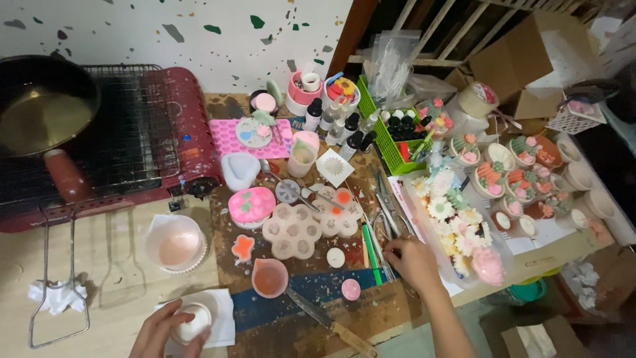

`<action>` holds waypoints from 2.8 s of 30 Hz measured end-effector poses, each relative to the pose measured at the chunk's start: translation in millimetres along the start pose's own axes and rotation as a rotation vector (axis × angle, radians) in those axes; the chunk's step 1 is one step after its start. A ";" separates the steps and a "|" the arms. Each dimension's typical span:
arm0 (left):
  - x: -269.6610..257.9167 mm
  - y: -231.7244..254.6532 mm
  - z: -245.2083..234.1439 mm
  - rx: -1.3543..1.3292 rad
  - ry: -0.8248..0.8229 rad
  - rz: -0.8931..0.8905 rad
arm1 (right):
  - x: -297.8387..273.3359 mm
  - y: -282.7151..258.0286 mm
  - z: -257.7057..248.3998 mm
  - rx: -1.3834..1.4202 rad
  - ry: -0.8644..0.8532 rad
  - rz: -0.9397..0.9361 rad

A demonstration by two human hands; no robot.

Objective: Assembling and decorating succulent-themed candles using wax components and a heat gun.

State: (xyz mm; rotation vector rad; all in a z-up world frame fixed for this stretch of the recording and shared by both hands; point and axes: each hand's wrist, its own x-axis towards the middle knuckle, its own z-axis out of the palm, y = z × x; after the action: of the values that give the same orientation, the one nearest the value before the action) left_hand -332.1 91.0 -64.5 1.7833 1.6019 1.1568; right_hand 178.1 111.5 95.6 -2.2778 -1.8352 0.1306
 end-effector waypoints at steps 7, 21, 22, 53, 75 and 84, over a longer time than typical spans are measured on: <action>-1.8 32.4 -2.7 0.009 0.077 -0.017 | 19.0 14.3 21.6 -0.229 -0.243 0.136; 3.1 106.1 -24.5 -0.153 0.215 -0.174 | -69.7 31.6 22.0 0.830 0.102 0.309; 4.1 108.5 -26.3 -0.178 0.217 -0.173 | -76.4 -1.8 32.9 0.928 0.019 0.204; 16.7 114.8 -44.6 -0.352 0.094 -0.339 | -74.3 -328.4 90.3 0.845 0.023 -0.369; 16.4 117.0 -40.7 -0.465 0.084 -0.378 | -72.7 -321.2 113.7 1.110 -0.103 -0.172; 14.3 113.2 -35.9 -0.454 0.139 -0.327 | -74.4 -320.9 110.2 0.921 -0.081 -0.210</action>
State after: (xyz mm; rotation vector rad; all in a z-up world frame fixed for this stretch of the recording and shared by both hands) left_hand -298.9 75.1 49.3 1.1319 1.4841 1.3696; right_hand -166.7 115.4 54.2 -1.4454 -1.5487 0.8404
